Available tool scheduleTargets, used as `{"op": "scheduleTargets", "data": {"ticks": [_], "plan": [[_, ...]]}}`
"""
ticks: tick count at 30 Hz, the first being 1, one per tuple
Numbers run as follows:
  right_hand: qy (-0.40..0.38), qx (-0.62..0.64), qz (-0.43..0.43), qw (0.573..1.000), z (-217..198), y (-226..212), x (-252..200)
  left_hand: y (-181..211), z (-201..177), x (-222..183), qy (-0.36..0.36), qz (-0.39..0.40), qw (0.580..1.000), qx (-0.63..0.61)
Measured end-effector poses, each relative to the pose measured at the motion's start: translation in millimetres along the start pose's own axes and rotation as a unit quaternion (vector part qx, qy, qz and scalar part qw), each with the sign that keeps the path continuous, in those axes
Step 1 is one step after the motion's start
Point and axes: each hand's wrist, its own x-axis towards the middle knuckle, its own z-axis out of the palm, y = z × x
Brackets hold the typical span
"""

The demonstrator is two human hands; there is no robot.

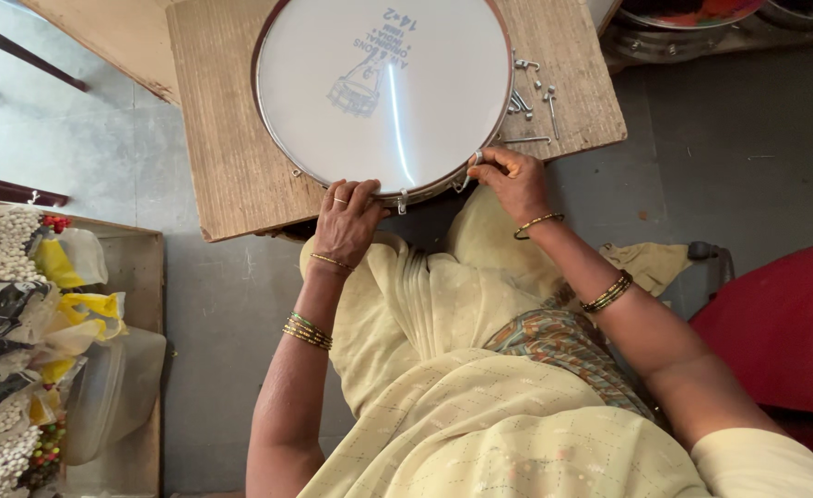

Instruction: The person assembles a drum by placing the drumhead and a metal rim onto the shell, then inserting and tightening several tension rods by hand.

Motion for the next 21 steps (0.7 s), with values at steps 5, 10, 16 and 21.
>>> {"op": "scheduleTargets", "data": {"ticks": [5, 10, 16, 21], "plan": [[0.012, -0.027, -0.080, 0.996, -0.5, 0.8, -6.8, -0.5, 0.7, 0.5, 0.000, -0.003, 1.000, 0.006], [0.005, -0.111, -0.144, 0.983, 3.3, -4.0, -16.2, 0.2, 1.5, 2.8, 0.007, -0.005, 1.000, 0.001], [-0.024, -0.137, -0.101, 0.985, 7.3, 2.8, -18.4, 0.5, 3.8, 3.1, 0.016, -0.005, 1.000, -0.003], [-0.032, -0.098, -0.071, 0.992, 9.6, 24.0, -13.0, 0.5, 3.5, 3.2, 0.017, -0.009, 1.000, -0.007]]}}
